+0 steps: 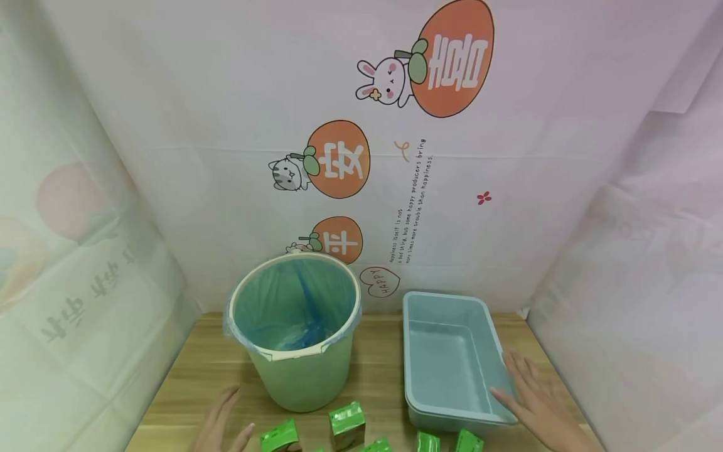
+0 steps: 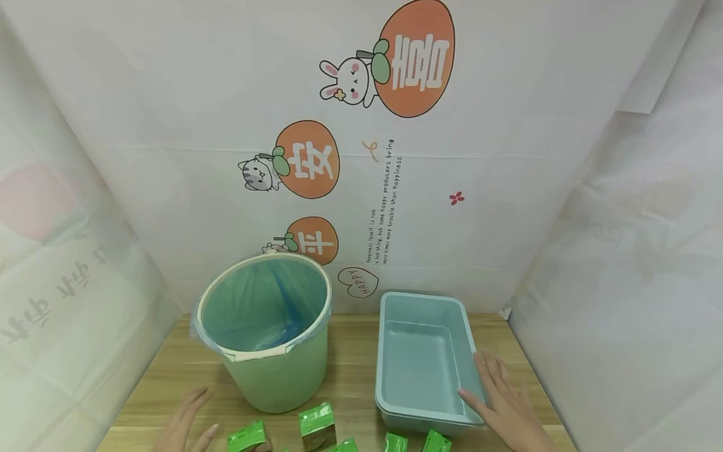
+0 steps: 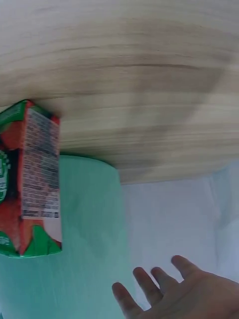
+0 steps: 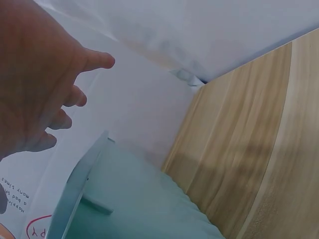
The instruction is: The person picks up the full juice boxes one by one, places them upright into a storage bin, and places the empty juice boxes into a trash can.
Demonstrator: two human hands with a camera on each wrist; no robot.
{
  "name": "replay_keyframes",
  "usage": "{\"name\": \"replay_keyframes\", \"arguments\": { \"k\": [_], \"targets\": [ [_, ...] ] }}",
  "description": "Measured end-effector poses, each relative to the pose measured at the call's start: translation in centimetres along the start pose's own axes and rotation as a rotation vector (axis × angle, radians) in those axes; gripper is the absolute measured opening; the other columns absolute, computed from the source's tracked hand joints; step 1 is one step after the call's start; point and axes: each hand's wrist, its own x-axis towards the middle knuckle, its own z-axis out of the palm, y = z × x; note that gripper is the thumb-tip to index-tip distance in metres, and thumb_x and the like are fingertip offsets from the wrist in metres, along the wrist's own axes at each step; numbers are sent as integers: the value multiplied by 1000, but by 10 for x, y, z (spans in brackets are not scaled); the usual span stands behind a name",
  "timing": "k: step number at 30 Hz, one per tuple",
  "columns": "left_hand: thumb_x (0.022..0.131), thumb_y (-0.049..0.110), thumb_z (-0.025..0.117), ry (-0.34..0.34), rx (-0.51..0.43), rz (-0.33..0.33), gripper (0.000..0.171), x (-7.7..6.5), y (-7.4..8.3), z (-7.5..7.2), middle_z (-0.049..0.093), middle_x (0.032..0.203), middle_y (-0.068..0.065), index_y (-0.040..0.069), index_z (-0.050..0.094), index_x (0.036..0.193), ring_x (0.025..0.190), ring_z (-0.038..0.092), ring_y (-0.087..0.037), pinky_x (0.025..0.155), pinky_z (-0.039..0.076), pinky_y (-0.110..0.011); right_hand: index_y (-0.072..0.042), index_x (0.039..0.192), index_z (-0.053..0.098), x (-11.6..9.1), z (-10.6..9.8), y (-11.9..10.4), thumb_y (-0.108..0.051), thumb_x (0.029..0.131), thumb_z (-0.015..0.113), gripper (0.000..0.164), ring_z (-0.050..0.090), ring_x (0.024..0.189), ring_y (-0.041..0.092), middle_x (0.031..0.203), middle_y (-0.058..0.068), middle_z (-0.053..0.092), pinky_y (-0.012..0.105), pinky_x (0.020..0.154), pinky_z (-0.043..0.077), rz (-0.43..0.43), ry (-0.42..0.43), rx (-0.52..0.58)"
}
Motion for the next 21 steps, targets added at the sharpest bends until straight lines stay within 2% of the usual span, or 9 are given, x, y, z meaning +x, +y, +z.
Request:
{"name": "replay_keyframes", "arguments": {
  "k": [2,3,5,8,12,15,18,19,21],
  "targets": [
    [63,10,94,-9,2,4,79,0,4,2,58,136,-24,-2,60,134,131,54,-18,77,60,-58,-8,171,3,3,1,-1,-41,107,59,91,-4,155,58,171,33,4,89,103,-12,4,-6,5],
    [63,10,95,-19,-3,6,80,0,6,3,59,135,-24,-3,60,133,124,59,-26,73,60,-62,-6,170,5,4,1,-1,-42,107,60,91,-4,155,58,171,33,5,89,103,-11,4,-6,6],
    [63,13,97,-43,-14,-10,81,-1,10,5,60,134,-24,-2,60,133,111,64,-40,72,61,-61,-4,170,8,6,3,-1,-42,106,61,92,-3,155,58,170,35,7,89,104,-10,3,-2,5],
    [62,17,98,-86,-51,-45,81,-3,15,9,63,131,-27,0,60,132,108,65,-50,74,60,-64,-2,169,11,8,6,1,-44,105,63,92,-2,156,57,170,35,9,89,105,-9,8,-5,1],
    [63,21,99,-149,-129,-129,82,-5,25,12,64,129,-34,3,59,133,109,64,-55,76,57,-70,2,168,13,9,10,2,-44,104,64,93,0,155,58,171,33,9,89,105,-6,16,-12,5],
    [64,26,101,-175,-153,-178,86,-11,31,15,64,132,-30,6,58,136,111,65,-51,79,59,-66,4,167,15,9,13,3,-45,103,65,94,2,154,59,171,33,9,89,106,-6,23,-19,12],
    [65,25,102,-194,-221,-122,89,-25,10,31,66,135,-21,9,57,141,116,66,-31,84,62,-48,6,166,14,10,16,5,-44,103,65,95,2,154,59,170,34,8,88,107,-9,25,-29,23],
    [67,25,101,-231,-275,-115,88,-33,-6,42,66,137,-12,15,57,143,117,66,-21,86,61,-40,6,166,15,9,17,6,-45,103,65,95,2,154,59,170,34,9,87,107,-9,26,-31,20],
    [75,20,97,-334,-403,-115,84,-51,-45,65,63,140,-11,13,54,147,119,63,-10,89,58,-32,6,166,15,9,20,8,-45,103,66,96,2,154,60,169,35,9,86,107,-11,20,-27,20]
  ]
}}
